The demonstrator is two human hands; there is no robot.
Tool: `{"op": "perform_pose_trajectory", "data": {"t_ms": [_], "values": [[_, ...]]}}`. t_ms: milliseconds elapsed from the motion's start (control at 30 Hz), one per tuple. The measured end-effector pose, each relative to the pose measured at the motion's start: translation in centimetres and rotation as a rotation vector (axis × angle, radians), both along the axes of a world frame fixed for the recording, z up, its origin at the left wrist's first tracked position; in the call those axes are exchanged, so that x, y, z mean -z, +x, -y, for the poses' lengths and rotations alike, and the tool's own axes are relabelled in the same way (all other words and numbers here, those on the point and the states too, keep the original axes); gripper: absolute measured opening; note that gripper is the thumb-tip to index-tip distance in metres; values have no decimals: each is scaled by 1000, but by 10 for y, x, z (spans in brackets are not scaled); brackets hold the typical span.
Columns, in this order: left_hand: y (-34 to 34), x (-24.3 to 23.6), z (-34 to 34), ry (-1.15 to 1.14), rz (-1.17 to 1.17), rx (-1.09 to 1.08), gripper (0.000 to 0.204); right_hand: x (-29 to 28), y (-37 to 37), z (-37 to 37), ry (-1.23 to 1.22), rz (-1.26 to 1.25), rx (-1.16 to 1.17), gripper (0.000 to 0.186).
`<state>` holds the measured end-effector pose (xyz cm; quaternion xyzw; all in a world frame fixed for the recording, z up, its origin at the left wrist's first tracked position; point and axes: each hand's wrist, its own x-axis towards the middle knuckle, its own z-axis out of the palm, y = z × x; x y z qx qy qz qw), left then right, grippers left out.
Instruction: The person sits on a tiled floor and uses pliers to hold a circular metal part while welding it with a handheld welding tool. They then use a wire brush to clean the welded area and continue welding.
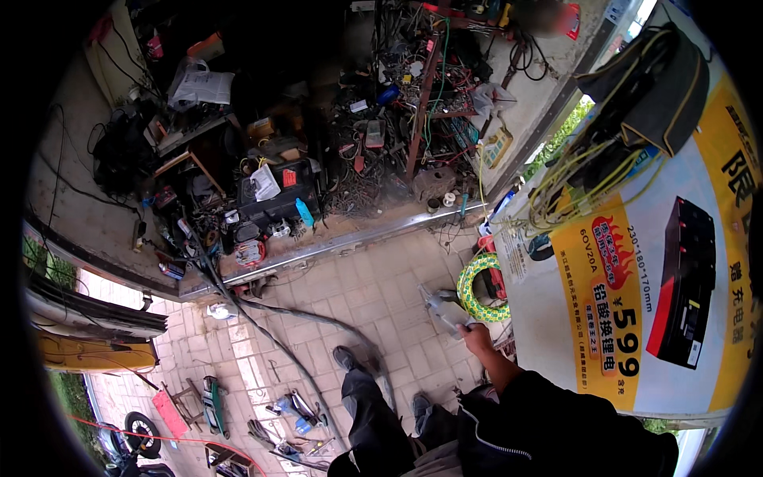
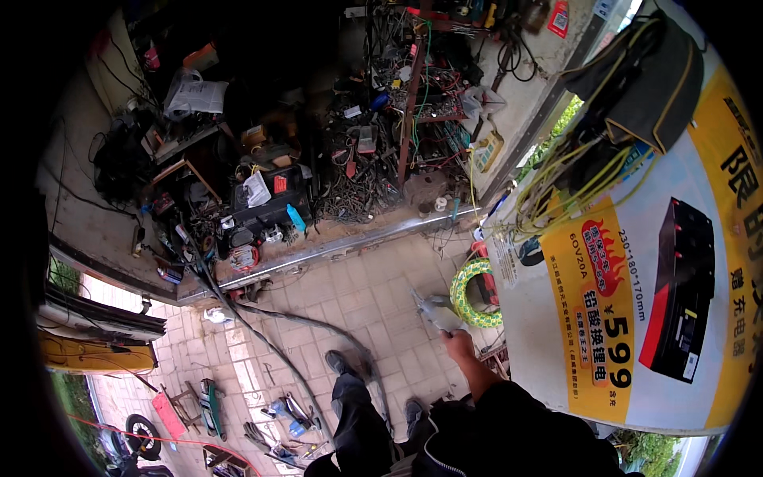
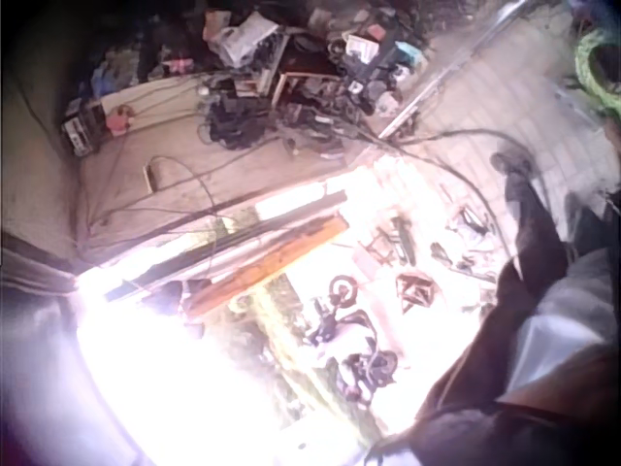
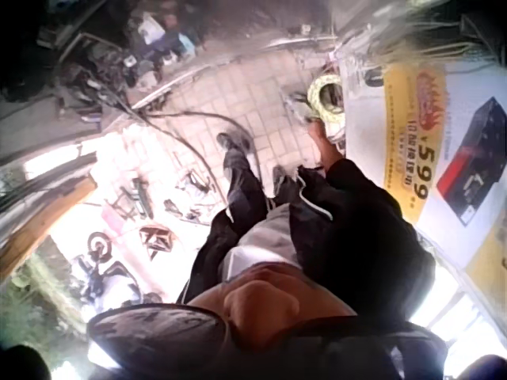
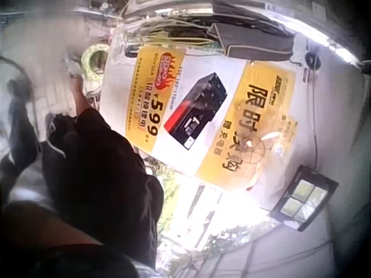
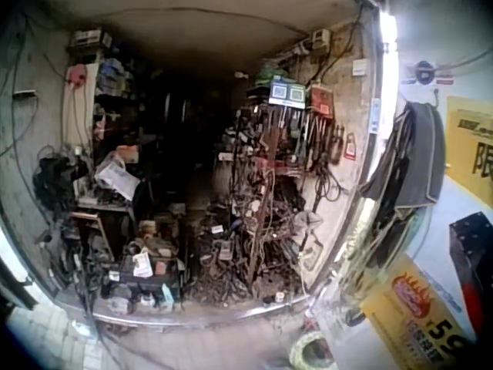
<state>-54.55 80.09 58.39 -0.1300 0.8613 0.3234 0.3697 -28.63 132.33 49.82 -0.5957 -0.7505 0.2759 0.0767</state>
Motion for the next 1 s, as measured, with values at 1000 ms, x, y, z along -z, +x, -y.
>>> {"op": "perform_pose_trajectory", "data": {"t_ms": [1000], "values": [[-340, 52, -547, -254, 153, -51, 32, 275, -516, -841, -186, 853, -276, 32]]}}
